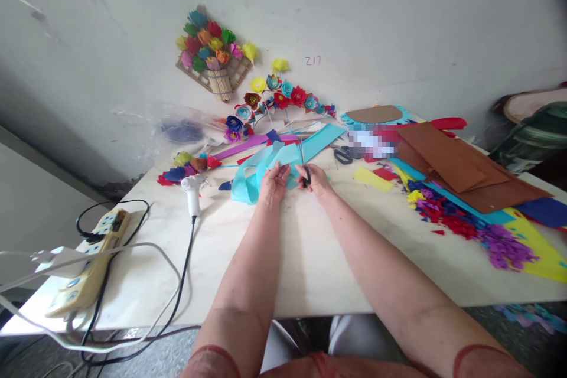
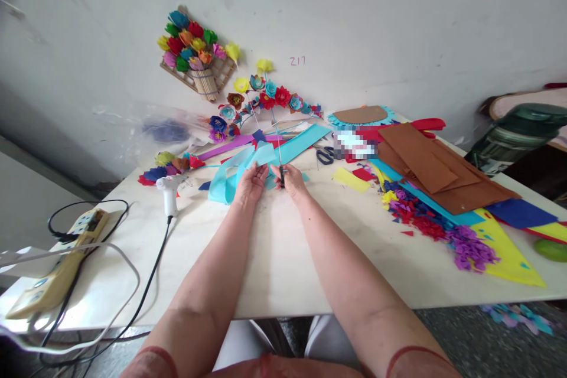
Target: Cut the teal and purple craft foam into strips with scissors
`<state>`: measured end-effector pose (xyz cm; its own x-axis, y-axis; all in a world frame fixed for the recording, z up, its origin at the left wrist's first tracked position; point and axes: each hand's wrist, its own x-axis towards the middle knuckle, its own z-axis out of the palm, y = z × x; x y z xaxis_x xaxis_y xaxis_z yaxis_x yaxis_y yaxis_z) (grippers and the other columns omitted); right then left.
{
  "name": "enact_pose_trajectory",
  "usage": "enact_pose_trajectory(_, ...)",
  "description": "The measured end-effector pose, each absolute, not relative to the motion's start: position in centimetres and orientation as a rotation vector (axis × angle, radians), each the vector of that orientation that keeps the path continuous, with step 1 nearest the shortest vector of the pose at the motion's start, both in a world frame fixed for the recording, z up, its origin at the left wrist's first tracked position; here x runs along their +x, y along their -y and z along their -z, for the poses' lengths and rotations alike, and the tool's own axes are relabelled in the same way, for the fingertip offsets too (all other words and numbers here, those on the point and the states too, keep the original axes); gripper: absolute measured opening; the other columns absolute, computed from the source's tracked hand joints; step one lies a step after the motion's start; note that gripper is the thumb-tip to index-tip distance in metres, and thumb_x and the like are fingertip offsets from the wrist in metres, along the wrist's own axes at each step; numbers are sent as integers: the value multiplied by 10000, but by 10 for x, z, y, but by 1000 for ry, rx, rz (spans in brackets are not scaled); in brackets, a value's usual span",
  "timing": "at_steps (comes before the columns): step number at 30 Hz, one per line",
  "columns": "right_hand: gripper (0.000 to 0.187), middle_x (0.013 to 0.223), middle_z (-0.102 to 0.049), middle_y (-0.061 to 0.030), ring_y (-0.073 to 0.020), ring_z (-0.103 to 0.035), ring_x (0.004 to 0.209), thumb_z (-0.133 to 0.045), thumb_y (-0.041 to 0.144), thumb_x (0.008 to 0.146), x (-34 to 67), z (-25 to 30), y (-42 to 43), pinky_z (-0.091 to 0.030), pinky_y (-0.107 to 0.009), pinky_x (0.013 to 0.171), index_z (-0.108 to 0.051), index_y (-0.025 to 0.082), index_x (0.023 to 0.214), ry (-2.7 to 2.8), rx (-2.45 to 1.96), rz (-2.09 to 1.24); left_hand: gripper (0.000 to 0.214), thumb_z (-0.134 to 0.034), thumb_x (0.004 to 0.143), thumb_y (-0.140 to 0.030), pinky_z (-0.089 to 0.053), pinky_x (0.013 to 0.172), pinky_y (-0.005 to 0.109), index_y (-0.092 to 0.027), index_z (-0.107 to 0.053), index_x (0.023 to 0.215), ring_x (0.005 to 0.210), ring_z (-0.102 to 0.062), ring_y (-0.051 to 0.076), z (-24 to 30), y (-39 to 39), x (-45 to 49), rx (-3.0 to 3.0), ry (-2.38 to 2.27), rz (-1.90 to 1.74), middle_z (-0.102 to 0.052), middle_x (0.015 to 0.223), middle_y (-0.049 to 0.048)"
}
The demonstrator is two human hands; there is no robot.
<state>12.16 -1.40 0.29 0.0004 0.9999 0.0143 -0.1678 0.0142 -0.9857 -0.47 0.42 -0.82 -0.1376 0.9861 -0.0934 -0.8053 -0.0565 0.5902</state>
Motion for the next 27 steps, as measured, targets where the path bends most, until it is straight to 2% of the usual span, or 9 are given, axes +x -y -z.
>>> enact_pose_trajectory(15,382,572,-620,-23,-105,-565,421,-646,503,694,123,-10,24,-249,-158,304,-588,145,816,1246,-1056,-1322,79,-652,737,-119,-494,877,337,-138,-575,733,840,-667,171,7,-4,-4,328,-606,-1633,-658,718,47)
enact_pose_trajectory(27,349,521,-565,22,-85,-522,398,-671,493,667,116,-14,27,-279,-152,307,-555,171,735,1377,-1144,-1268,99,-617,763,-105,-489,872,337,-150,-539,724,852,-666,174,7,-4,-2,369,-619,-1629,-654,726,39)
